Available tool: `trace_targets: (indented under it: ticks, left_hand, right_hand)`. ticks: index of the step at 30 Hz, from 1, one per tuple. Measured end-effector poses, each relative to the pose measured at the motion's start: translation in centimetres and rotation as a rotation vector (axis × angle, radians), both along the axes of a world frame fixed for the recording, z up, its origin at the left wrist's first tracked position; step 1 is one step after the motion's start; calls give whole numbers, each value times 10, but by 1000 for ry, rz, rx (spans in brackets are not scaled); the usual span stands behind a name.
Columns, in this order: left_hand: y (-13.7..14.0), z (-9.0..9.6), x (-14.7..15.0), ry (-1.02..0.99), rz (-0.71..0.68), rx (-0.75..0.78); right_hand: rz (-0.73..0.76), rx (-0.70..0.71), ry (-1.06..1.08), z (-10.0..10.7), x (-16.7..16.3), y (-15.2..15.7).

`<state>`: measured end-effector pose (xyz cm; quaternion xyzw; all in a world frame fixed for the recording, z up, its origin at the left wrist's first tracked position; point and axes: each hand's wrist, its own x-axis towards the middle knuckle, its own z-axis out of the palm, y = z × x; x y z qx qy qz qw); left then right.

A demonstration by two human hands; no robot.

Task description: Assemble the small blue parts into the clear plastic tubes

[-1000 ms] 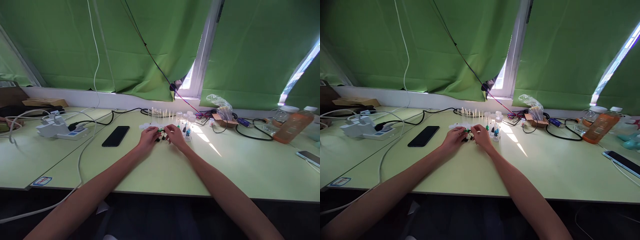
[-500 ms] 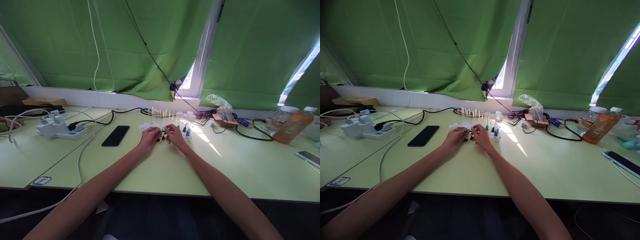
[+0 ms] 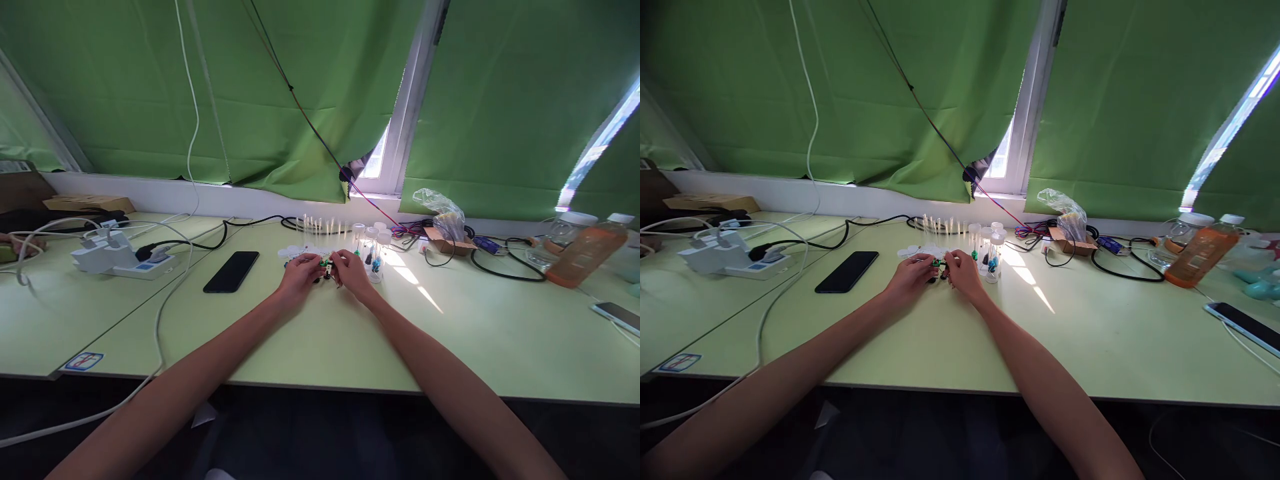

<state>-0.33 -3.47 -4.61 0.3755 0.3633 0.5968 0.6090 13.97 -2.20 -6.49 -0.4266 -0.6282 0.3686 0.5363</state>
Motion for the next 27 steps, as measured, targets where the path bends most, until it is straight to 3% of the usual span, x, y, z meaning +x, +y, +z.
trace_targets:
  ticks: [8,27]
  left_hand:
    - [-2,6,0,-15,54,-23]
    - [1,-1,-1,8,-35,9]
  right_hand:
    - [19,49,-4,-1,0,-1]
    - [-17,26,-21,4,0,-3]
